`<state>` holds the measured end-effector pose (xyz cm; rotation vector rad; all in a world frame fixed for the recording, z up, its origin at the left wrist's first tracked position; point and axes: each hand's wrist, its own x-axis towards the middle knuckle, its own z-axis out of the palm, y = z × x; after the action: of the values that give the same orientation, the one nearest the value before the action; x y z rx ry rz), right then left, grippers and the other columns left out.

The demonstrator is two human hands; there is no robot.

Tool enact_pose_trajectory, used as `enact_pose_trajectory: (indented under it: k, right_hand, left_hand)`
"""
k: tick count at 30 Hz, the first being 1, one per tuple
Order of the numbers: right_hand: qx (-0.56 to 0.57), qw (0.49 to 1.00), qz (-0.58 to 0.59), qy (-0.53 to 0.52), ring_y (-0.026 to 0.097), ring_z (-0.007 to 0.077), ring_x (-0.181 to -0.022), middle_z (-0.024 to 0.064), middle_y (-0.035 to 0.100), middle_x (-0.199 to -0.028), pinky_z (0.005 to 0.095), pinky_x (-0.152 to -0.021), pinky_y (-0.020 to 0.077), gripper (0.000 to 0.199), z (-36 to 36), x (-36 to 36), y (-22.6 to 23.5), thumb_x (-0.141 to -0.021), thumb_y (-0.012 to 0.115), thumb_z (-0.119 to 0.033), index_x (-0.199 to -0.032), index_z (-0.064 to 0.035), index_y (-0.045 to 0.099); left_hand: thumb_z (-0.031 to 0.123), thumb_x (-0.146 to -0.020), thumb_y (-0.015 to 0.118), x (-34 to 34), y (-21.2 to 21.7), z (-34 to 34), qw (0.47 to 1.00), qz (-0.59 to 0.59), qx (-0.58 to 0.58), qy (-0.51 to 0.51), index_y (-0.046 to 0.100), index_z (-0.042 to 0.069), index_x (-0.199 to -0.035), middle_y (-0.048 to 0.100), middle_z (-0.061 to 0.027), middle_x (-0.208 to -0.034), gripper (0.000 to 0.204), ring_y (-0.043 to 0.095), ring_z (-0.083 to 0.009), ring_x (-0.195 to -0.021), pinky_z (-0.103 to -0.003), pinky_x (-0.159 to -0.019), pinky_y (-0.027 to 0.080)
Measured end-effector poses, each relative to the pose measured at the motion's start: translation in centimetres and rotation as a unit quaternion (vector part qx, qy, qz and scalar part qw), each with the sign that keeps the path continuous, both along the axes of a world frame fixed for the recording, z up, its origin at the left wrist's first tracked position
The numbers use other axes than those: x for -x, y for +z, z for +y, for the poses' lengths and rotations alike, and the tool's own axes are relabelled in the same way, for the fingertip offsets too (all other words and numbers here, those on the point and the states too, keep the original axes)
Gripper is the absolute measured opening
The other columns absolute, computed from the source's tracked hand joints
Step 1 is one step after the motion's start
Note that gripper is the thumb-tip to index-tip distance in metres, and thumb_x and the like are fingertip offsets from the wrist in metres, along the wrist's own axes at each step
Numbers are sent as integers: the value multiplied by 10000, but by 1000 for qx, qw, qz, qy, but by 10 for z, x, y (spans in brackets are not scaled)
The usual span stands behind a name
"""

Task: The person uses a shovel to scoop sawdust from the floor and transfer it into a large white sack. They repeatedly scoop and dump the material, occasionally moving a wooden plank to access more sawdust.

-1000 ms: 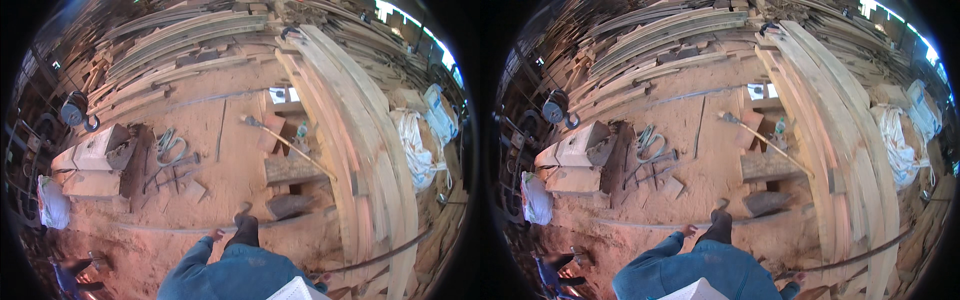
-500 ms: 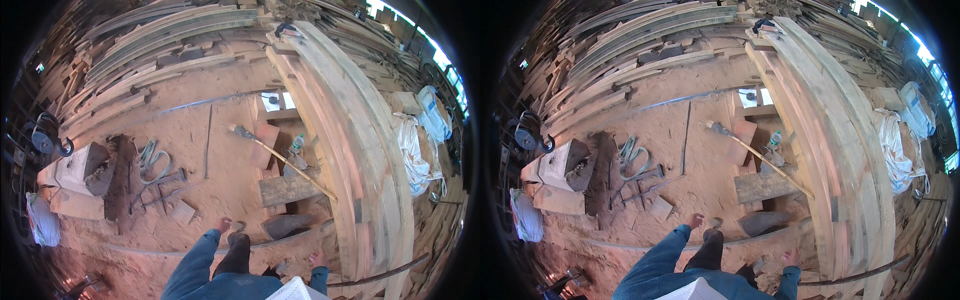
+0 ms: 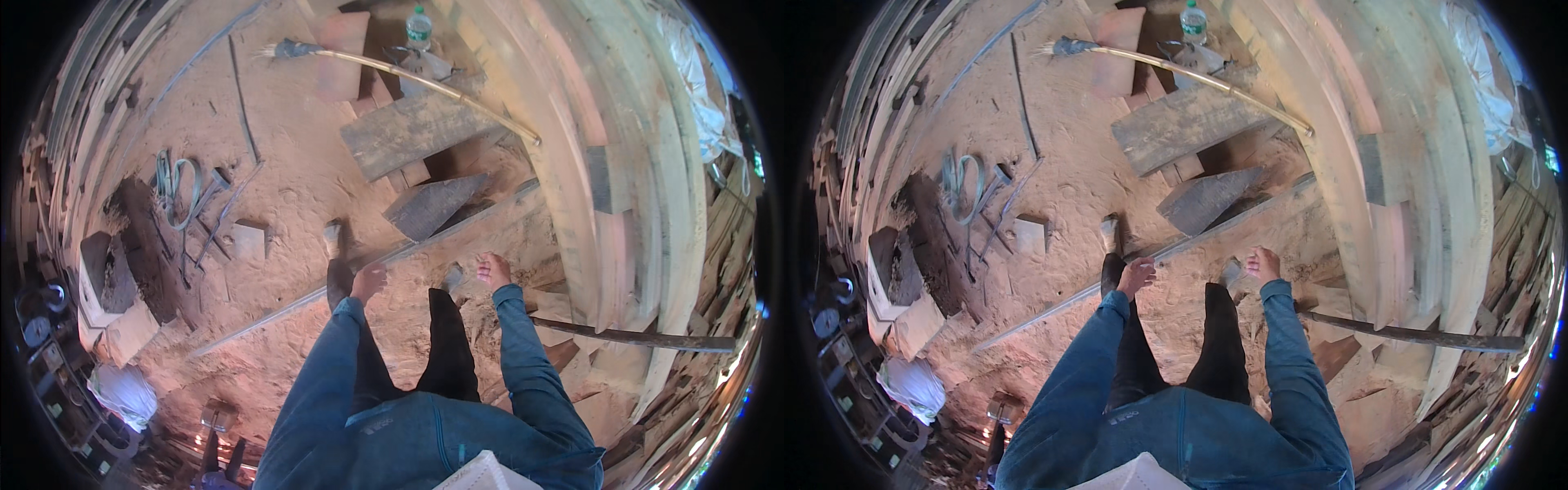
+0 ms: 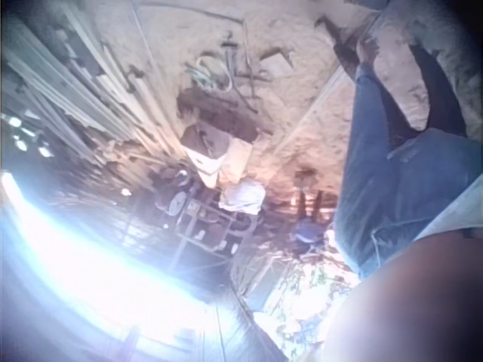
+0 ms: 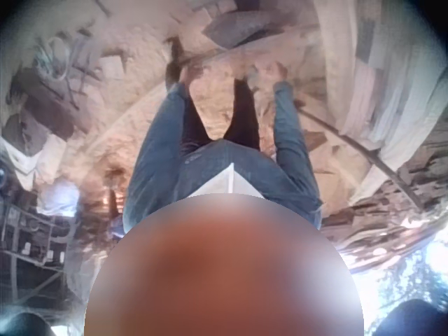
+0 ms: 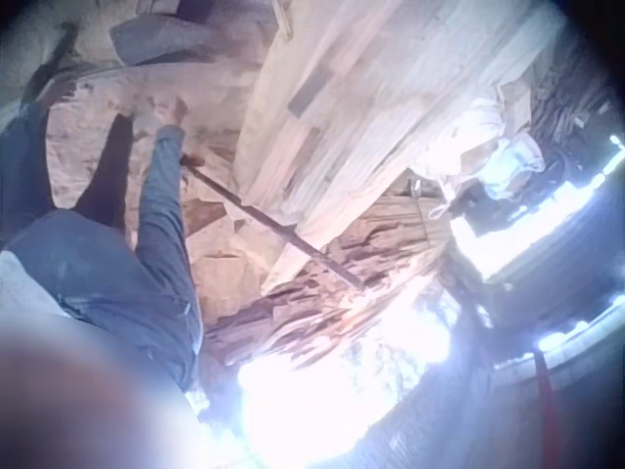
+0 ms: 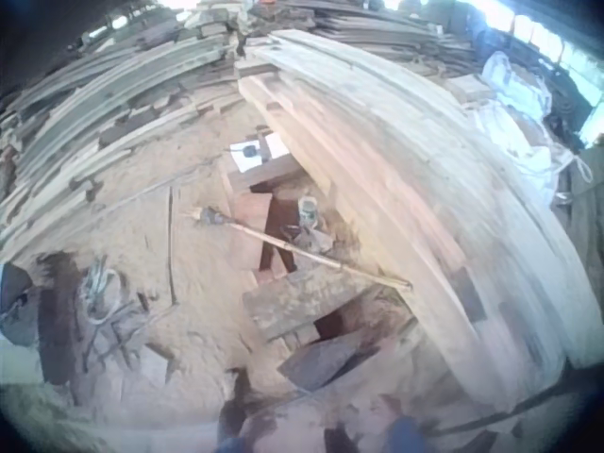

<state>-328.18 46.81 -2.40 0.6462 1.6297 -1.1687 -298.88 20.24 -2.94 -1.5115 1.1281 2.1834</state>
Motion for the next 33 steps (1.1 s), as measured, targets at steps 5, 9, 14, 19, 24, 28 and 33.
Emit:
enact_pose_trajectory:
  k: [5,9,14,19,24,28,33]
  right_hand:
    - [-12,997,-5,-77,621,257,-923,180,609,-1117,388,-841,528,673,-9,46,-91,-899,527,-537,-1276,17,480]
    - [-26,993,34,-106,595,276,-1049,196,579,-1223,385,-921,485,768,-48,103,-163,-876,542,-584,-1344,13,421]
    - [-46,993,68,-88,474,272,-1208,176,449,-1372,408,-1010,377,889,-104,171,-244,-798,592,-650,-1393,-27,370]
    - [-25,991,29,-127,382,254,-1273,83,355,-1454,408,-1031,295,863,-128,205,-290,-740,650,-621,-1390,-109,405]
    - [39,983,33,-179,509,246,-1130,79,571,-1211,466,-956,410,540,-146,208,-281,-827,619,-507,-1228,-151,556]
    - [50,962,37,-267,524,245,-1115,66,599,-1183,448,-974,391,553,-155,210,-270,-853,571,-533,-1251,-148,557]
    - [33,979,41,-195,542,234,-1046,77,619,-1131,368,-955,395,386,-144,219,-291,-754,600,-294,-1068,-81,671]
  left_hand:
    - [605,-823,606,29,-70,-5,989,-109,-49,82,402,92,-1364,559,-170,-1202,773,574,-287,-1073,-446,-922,453]
    - [720,-814,504,54,-150,-33,985,-97,-80,117,188,118,-1487,368,-235,-1429,957,403,-344,-1305,-456,-1055,355]
    - [716,-815,508,92,-218,-52,984,-88,-74,135,123,129,-1503,271,-246,-1474,984,332,-344,-1345,-457,-1072,317]
    - [688,-831,515,124,-244,-43,976,-119,-48,177,281,165,-1441,368,-112,-1398,836,397,-287,-1256,-485,-1028,323]
    - [606,-868,541,138,-248,-32,957,-153,10,248,331,97,-1401,448,-125,-1330,766,433,-254,-1199,-433,-996,360]
    - [565,-880,556,141,-255,-30,946,-164,24,277,375,51,-1358,462,-136,-1311,725,434,-242,-1191,-370,-1010,340]
    - [520,-891,566,141,-260,-28,950,-179,80,243,430,46,-1313,485,-128,-1274,649,448,-220,-1159,-345,-997,340]
